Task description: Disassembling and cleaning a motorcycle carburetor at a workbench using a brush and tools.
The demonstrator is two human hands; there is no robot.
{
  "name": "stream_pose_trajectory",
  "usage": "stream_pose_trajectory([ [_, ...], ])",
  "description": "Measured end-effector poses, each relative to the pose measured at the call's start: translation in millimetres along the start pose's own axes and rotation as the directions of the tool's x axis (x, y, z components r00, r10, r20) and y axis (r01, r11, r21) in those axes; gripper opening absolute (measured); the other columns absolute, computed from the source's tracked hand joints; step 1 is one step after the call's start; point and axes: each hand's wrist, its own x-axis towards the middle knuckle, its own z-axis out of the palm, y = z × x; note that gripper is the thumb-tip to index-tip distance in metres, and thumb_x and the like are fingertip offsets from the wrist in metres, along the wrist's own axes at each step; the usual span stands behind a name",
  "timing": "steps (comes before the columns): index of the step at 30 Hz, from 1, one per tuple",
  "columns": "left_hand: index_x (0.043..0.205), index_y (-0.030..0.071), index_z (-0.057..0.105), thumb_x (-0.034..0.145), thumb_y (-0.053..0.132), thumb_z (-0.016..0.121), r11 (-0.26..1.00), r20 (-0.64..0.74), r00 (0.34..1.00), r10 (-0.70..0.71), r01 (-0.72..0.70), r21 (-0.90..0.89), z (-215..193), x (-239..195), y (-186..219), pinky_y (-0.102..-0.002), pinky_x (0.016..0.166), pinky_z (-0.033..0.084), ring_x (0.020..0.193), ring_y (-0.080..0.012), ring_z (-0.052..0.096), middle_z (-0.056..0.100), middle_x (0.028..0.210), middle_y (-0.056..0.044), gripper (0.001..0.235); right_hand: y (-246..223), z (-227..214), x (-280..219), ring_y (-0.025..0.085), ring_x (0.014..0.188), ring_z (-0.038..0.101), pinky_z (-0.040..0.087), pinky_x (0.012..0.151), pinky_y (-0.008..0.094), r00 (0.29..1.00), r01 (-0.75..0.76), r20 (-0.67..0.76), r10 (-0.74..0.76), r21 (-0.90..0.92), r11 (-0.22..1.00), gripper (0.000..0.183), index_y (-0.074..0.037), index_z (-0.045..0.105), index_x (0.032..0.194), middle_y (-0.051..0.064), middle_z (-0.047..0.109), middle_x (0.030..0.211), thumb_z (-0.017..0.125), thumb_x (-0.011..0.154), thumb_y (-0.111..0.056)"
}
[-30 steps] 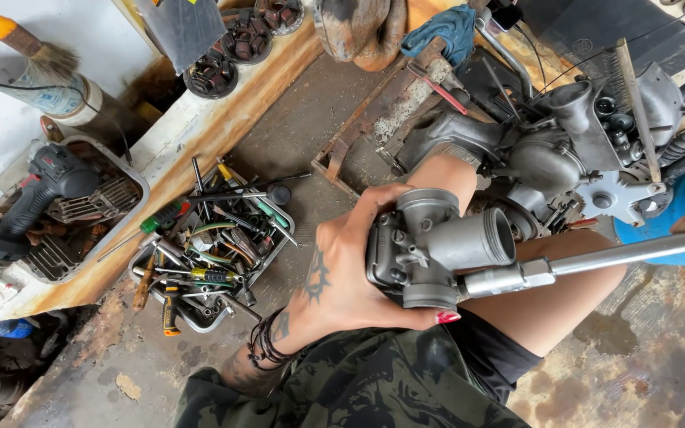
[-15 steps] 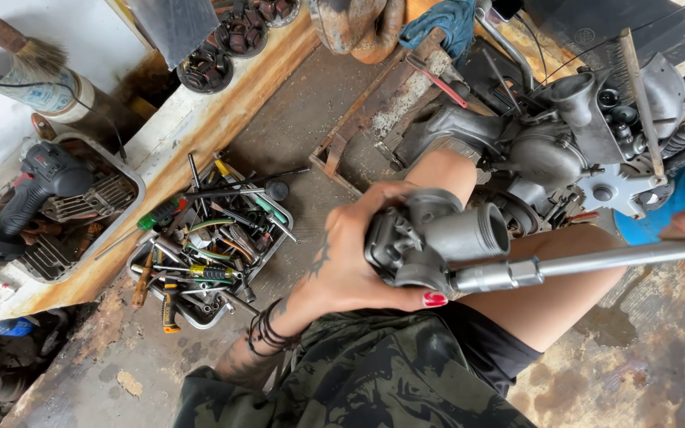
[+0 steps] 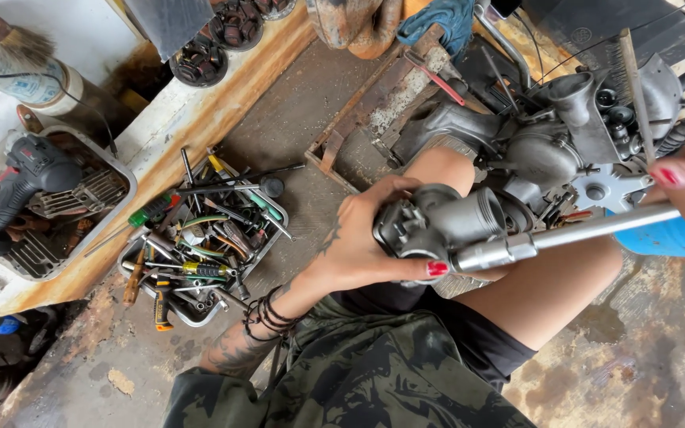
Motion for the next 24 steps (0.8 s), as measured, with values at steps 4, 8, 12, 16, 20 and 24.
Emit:
stream_pose_trajectory([
  [4, 0.127, 0.010, 0.056, 0.060, 0.057, 0.079, 0.981, -0.112, 0.994, -0.015, 0.036, 0.189, -2.6, -1.3, 3.6, -0.033, 0.096, 0.051, 0.110, -0.0194, 0.074, 0.076, 0.115, -0.003, 0.085, -391.2, 110.6, 54.3, 0.018, 0.065, 0.046, 0.032, 0.076, 0.032, 0.987, -0.152, 0.015, 0.159, -0.206, 0.967, 0.038, 0.000, 0.061, 0.088, 0.011, 0.054, 0.067, 0.048, 0.116, -0.022],
  [8, 0.129, 0.011, 0.056, 0.057, 0.057, 0.081, 0.969, -0.167, 0.985, -0.041, 0.080, 0.234, -3.7, -1.5, 4.9, -0.033, 0.091, 0.051, 0.104, -0.0183, 0.075, 0.076, 0.113, -0.002, 0.089, -465.8, 128.7, 49.5, 0.016, 0.042, 0.030, 0.022, 0.045, 0.031, 0.988, -0.079, 0.111, 0.107, -0.234, 0.969, 0.055, -0.002, 0.067, 0.070, 0.006, 0.033, 0.046, 0.052, 0.109, -0.038],
  [12, 0.127, 0.009, 0.055, 0.060, 0.061, 0.078, 0.972, -0.167, 0.986, -0.022, 0.060, 0.227, -8.3, -2.8, 5.4, -0.035, 0.091, 0.051, 0.104, -0.0193, 0.074, 0.074, 0.113, -0.002, 0.088, -474.2, 129.6, 60.5, 0.014, 0.034, 0.026, 0.020, 0.038, 0.029, 0.978, -0.062, 0.187, 0.089, -0.145, 0.987, 0.056, -0.001, 0.056, 0.064, 0.005, 0.030, 0.044, 0.053, 0.106, -0.038],
  [16, 0.128, 0.008, 0.056, 0.060, 0.050, 0.079, 0.983, -0.131, 0.991, -0.031, 0.053, 0.174, -14.5, -1.8, 2.5, -0.034, 0.091, 0.054, 0.104, -0.0182, 0.074, 0.075, 0.115, -0.005, 0.083, -460.6, 116.3, 65.6, 0.019, 0.026, 0.031, 0.024, 0.021, 0.032, 0.908, -0.243, 0.337, 0.250, -0.064, 0.968, 0.050, 0.003, 0.066, 0.082, 0.013, 0.043, 0.046, 0.051, 0.105, -0.039],
  [20, 0.126, 0.006, 0.059, 0.064, 0.042, 0.078, 0.999, -0.085, 0.996, -0.037, 0.036, -0.014, -8.8, -1.7, -20.3, -0.032, 0.092, 0.053, 0.104, -0.0169, 0.071, 0.073, 0.114, -0.007, 0.074, -424.3, 101.8, 83.1, 0.024, 0.021, 0.050, 0.052, 0.005, 0.043, 0.914, -0.154, 0.391, 0.108, 0.086, 0.984, 0.075, 0.012, 0.039, 0.152, 0.024, 0.061, 0.069, 0.054, 0.089, -0.027],
  [24, 0.126, 0.007, 0.059, 0.067, 0.056, 0.073, 1.000, -0.070, 0.998, -0.006, 0.004, -0.024, -2.9, 0.7, -18.4, -0.034, 0.091, 0.052, 0.102, -0.0171, 0.070, 0.072, 0.112, -0.005, 0.078, -392.5, 90.1, 87.7, 0.045, 0.028, 0.054, 0.051, 0.015, 0.056, 0.876, -0.383, 0.291, 0.385, -0.065, 0.921, 0.046, 0.013, 0.064, 0.095, 0.034, 0.055, 0.049, 0.046, 0.121, -0.020],
])
